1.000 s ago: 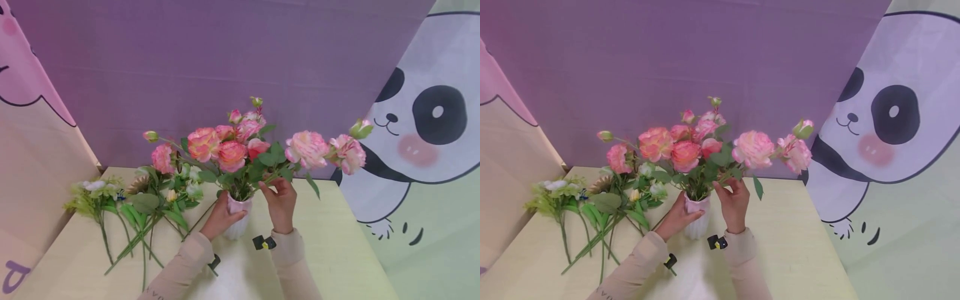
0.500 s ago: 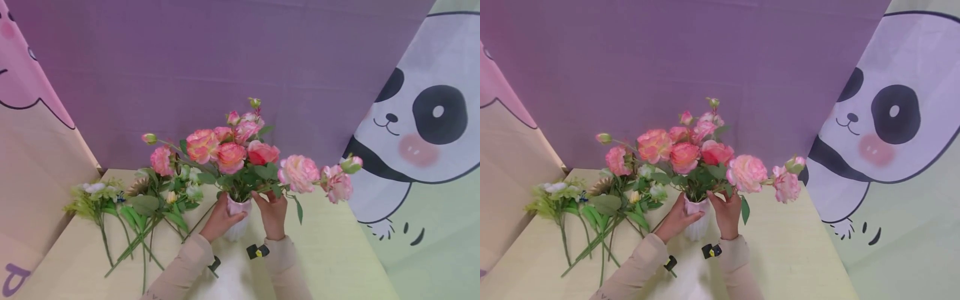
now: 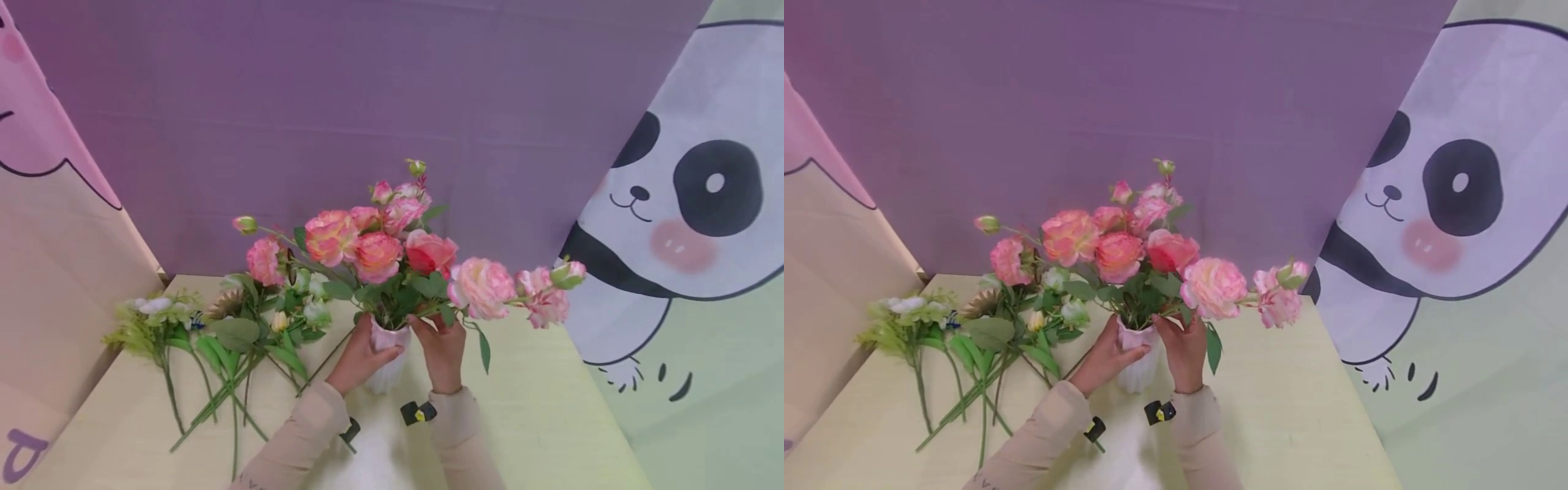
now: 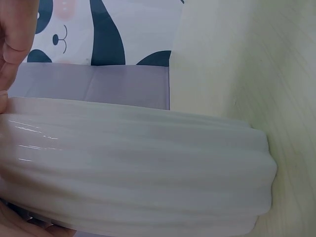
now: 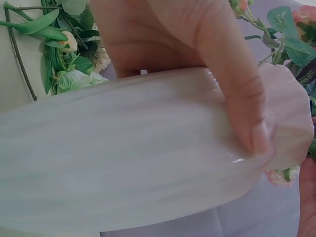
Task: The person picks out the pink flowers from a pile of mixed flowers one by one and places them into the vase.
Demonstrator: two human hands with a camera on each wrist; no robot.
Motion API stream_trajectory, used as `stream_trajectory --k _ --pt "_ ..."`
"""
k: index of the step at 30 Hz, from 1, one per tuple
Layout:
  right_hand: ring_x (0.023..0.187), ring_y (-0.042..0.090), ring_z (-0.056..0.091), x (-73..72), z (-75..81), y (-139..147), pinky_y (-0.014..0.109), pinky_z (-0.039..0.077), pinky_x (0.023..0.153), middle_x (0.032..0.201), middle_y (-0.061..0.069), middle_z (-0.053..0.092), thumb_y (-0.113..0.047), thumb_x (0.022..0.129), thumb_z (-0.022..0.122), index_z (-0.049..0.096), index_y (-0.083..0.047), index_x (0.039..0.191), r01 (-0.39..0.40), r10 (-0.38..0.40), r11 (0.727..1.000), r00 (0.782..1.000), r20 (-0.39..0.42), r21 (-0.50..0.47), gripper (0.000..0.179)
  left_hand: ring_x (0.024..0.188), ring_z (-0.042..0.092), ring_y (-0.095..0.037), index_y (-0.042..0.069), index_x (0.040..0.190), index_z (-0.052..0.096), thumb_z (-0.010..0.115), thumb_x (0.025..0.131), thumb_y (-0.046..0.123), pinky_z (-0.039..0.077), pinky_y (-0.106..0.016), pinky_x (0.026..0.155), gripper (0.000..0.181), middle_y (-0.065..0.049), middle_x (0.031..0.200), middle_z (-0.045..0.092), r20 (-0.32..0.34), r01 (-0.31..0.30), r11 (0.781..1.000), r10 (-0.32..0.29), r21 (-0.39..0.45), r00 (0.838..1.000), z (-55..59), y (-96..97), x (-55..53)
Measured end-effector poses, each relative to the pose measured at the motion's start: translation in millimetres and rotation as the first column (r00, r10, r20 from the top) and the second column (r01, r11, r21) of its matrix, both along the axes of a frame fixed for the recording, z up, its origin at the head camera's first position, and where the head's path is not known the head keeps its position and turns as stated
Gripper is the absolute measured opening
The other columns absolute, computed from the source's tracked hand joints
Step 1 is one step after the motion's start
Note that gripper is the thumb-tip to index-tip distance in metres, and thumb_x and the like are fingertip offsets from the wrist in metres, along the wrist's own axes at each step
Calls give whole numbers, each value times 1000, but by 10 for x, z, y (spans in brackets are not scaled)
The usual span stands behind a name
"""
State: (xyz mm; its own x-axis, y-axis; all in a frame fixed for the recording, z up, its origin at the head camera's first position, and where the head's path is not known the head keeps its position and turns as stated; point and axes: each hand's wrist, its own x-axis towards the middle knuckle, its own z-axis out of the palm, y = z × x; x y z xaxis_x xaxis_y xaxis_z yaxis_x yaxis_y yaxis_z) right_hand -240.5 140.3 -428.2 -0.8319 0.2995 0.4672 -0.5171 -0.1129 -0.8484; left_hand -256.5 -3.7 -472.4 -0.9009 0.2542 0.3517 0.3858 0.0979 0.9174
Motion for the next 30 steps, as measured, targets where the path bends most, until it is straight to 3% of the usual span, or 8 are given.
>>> stream_trajectory --k 4,10,16,19,30 --pt "84 11 66 25 9 35 24 55 75 88 -4 69 10 76 71 62 7 105 21 -21 1000 1000 -13 19 31 112 51 -29 0 134 35 76 79 9 40 -46 99 69 -19 124 50 7 9 1000 -9 -1 1000 -27 13 -25" --pt "94 7 63 91 74 51 23 51 83 98 -9 68 6 80 68 65 -19 105 28 -23 997 998 64 -69 35 114 50 -36 -7 132 34 74 78 3 39 -51 100 67 -26 124 48 -9 13 1000 -13 -3 1000 249 -23 131" --pt "89 4 51 154 109 48 20 46 79 90 -12 55 -5 80 72 60 -24 103 126 -105 986 979 175 -112 32 119 46 -36 -7 134 32 73 80 4 36 -51 103 69 -26 128 46 18 19 1000 -19 -4 1000 312 -47 175" --pt "86 5 47 155 104 58 20 46 78 88 -10 49 -4 81 70 58 -25 102 116 -94 985 982 164 -126 31 121 45 -36 -6 135 32 73 80 4 34 -51 104 69 -27 128 45 30 22 1000 -22 -2 999 313 -43 179" --pt "96 8 57 100 90 91 23 48 85 100 -10 64 -1 84 67 61 -25 100 36 -31 996 997 64 -80 29 120 45 -36 -6 136 31 73 80 4 35 -50 104 70 -26 129 45 39 29 1000 -29 1 999 324 -44 176"
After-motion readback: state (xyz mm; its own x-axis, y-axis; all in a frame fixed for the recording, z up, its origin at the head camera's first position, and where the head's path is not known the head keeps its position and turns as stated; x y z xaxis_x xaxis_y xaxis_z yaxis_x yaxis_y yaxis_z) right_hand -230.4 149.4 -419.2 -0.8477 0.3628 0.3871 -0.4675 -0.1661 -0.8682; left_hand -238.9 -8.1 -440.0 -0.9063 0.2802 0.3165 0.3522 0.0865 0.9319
